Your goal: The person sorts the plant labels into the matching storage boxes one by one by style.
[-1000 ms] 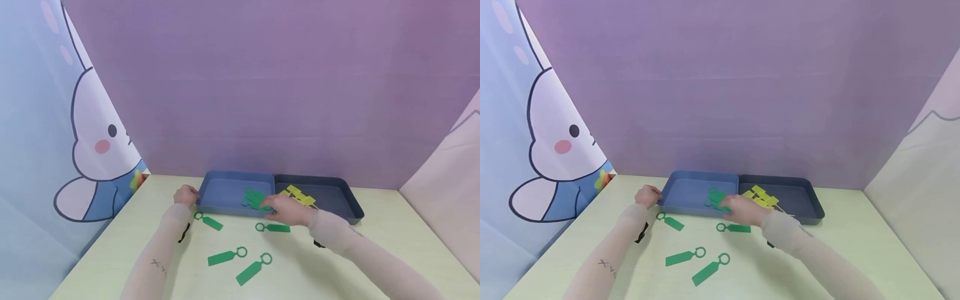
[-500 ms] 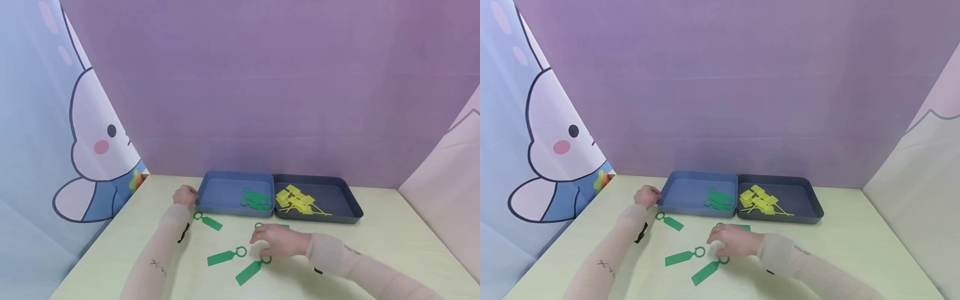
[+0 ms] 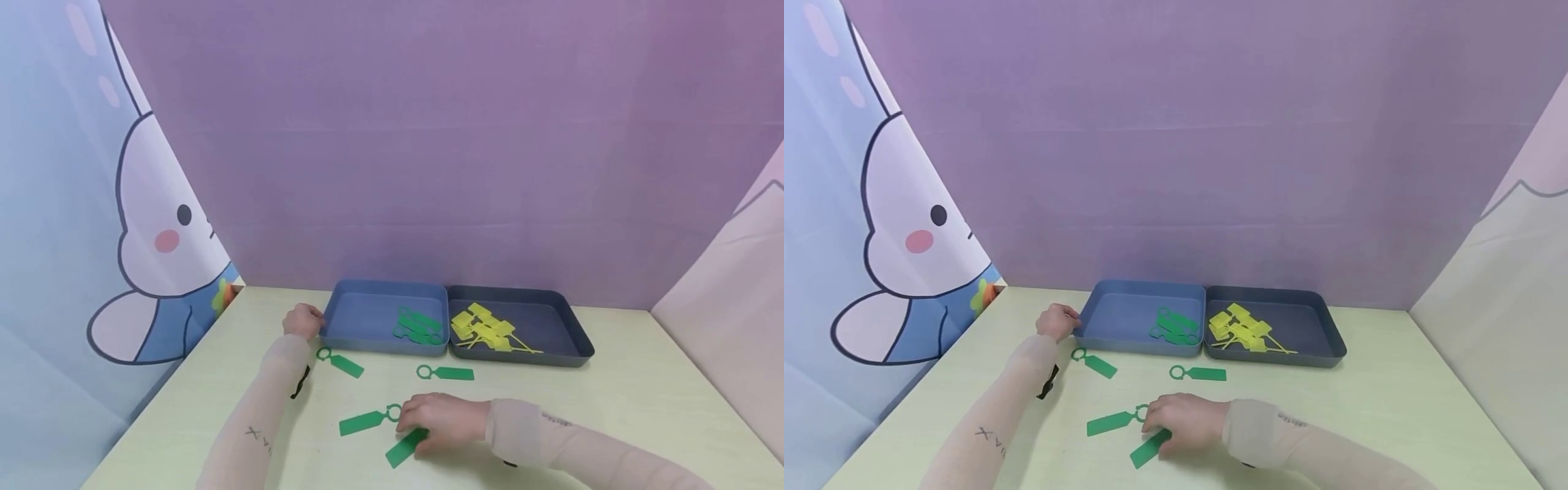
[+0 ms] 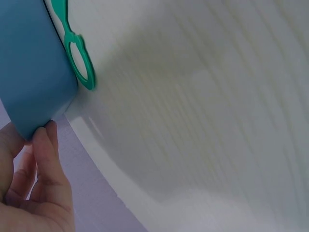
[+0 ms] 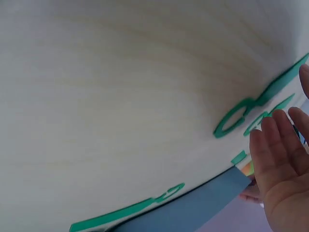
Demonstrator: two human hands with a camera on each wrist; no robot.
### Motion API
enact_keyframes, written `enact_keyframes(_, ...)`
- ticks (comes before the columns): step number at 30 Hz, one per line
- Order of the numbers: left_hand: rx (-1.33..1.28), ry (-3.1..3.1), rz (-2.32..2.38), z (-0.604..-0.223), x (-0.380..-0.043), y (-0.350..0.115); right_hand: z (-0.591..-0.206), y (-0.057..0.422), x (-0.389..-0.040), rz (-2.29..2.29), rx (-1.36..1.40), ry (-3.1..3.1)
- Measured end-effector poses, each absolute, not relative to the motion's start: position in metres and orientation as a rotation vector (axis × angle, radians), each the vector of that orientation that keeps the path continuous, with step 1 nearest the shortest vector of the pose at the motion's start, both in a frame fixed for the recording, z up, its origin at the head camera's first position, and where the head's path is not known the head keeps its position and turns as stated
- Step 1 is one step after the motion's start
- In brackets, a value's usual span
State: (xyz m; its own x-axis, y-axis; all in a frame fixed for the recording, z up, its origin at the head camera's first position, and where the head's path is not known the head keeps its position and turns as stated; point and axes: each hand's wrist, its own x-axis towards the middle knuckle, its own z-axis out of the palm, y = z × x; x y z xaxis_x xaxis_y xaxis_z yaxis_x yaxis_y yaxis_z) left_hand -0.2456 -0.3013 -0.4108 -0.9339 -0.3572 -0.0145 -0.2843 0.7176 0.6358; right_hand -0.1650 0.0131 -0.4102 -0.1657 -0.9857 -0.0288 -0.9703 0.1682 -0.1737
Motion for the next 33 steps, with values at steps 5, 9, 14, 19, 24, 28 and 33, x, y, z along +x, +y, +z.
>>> enact_keyframes(5,0.520,-2.800,-1.017,-0.413,-0.246,-0.302,-0.415,0.010,-0.164,-0.165,-1.929,2.263)
enact_keyframes(9,0.526,-2.793,-1.019,-0.415,-0.248,-0.302,-0.417,0.009,-0.165,-0.196,-1.929,2.266)
enact_keyframes(14,0.532,-2.790,-1.023,-0.417,-0.249,-0.303,-0.417,0.008,-0.165,-0.231,-1.917,2.252)
enact_keyframes(19,0.527,-2.782,-1.017,-0.417,-0.251,-0.304,-0.412,0.006,-0.165,-0.227,-1.901,2.246)
enact_keyframes(24,0.518,-2.785,-1.010,-0.416,-0.252,-0.303,-0.407,0.004,-0.166,-0.210,-1.820,2.235)
enact_keyframes(28,0.521,-2.789,-1.019,-0.416,-0.252,-0.303,-0.406,0.002,-0.167,-0.189,-1.797,2.228)
enact_keyframes(33,0.529,-2.793,-1.026,-0.417,-0.252,-0.304,-0.407,0.002,-0.168,-0.176,-1.800,2.227)
